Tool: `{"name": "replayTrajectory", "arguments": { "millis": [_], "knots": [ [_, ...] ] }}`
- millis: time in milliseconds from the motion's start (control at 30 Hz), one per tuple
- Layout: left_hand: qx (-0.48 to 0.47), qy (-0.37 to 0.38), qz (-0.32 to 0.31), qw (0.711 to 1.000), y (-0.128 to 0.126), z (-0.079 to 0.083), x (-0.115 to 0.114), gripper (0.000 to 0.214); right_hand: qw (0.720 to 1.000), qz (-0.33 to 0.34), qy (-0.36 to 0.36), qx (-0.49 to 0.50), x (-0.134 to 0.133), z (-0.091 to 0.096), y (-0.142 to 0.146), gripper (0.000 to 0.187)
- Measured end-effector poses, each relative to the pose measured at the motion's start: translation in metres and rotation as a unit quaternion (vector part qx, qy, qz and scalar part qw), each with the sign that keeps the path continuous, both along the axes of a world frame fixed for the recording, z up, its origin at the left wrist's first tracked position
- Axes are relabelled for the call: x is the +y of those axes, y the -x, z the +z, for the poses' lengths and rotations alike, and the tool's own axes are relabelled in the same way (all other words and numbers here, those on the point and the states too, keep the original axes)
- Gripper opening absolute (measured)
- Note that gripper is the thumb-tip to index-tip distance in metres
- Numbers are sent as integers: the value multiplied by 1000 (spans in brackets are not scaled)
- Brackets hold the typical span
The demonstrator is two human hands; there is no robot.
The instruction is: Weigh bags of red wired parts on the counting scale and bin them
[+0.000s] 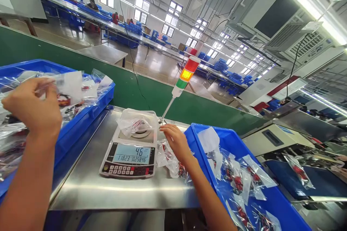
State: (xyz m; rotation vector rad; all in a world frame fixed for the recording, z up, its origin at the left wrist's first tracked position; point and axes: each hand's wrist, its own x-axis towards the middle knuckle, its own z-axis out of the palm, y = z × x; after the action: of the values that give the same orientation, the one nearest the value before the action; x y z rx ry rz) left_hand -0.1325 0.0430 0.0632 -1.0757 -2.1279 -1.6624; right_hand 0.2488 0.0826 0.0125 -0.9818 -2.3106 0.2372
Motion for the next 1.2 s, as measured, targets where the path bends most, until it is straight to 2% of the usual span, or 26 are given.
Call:
{"name": "replayTrajectory", "arguments": {
  "millis": [67, 133, 167, 233, 300, 367, 433, 567, 667, 733, 800, 867, 933, 1000, 1067, 1133, 1200],
  "knots": [
    [59, 41, 14, 997, -2, -7, -8, 48, 996, -86, 0, 13, -11, -9, -54, 31],
    [97, 31, -5, 995, -16, -16, -12, 53, 975, -220, 7, -6, -24, -25, -118, 35],
    [110, 21, -31, 993, -25, -21, -14, 53, 954, -296, 23, -36, -31, -35, -151, 38],
    [122, 23, -114, 986, -48, -33, -17, 49, 891, -425, 94, -131, -50, -59, -209, 47],
    [122, 46, -226, 965, -71, -46, -21, 42, 825, -496, 175, -205, -75, -84, -251, 56],
    [118, 64, -318, 939, -90, -57, -26, 36, 791, -513, 236, -234, -101, -106, -274, 59],
    [116, 66, -368, 920, -103, -65, -29, 33, 782, -506, 271, -242, -124, -122, -284, 56],
    [128, 68, -386, 911, -111, -72, -30, 33, 779, -473, 282, -299, -145, -136, -293, 52],
    [159, 95, -404, 896, -107, -77, -30, 40, 748, -486, 275, -359, -144, -137, -301, 38],
    [187, 116, -430, 876, -104, -85, -30, 50, 731, -499, 277, -374, -142, -129, -307, 24],
    [209, 132, -446, 860, -102, -92, -29, 55, 730, -506, 275, -369, -142, -108, -312, 21],
    [210, 141, -450, 856, -103, -97, -26, 54, 724, -538, 258, -346, -145, -73, -310, 27],
    [183, 138, -450, 863, -107, -97, -17, 53, 726, -576, 211, -311, -146, -27, -297, 33],
    [134, 126, -461, 868, -112, -91, -4, 52, 756, -583, 133, -268, -141, 21, -266, 38],
    [59, 112, -474, 871, -117, -81, 13, 49, 816, -542, 45, -195, -123, 63, -220, 40],
    [-36, 94, -455, 885, -120, -70, 29, 43, 875, -478, -12, -79, -91, 91, -165, 39],
    [-141, 55, -401, 904, -117, -59, 44, 39, 917, -394, -29, 51, -50, 104, -111, 34]
  ]
}}
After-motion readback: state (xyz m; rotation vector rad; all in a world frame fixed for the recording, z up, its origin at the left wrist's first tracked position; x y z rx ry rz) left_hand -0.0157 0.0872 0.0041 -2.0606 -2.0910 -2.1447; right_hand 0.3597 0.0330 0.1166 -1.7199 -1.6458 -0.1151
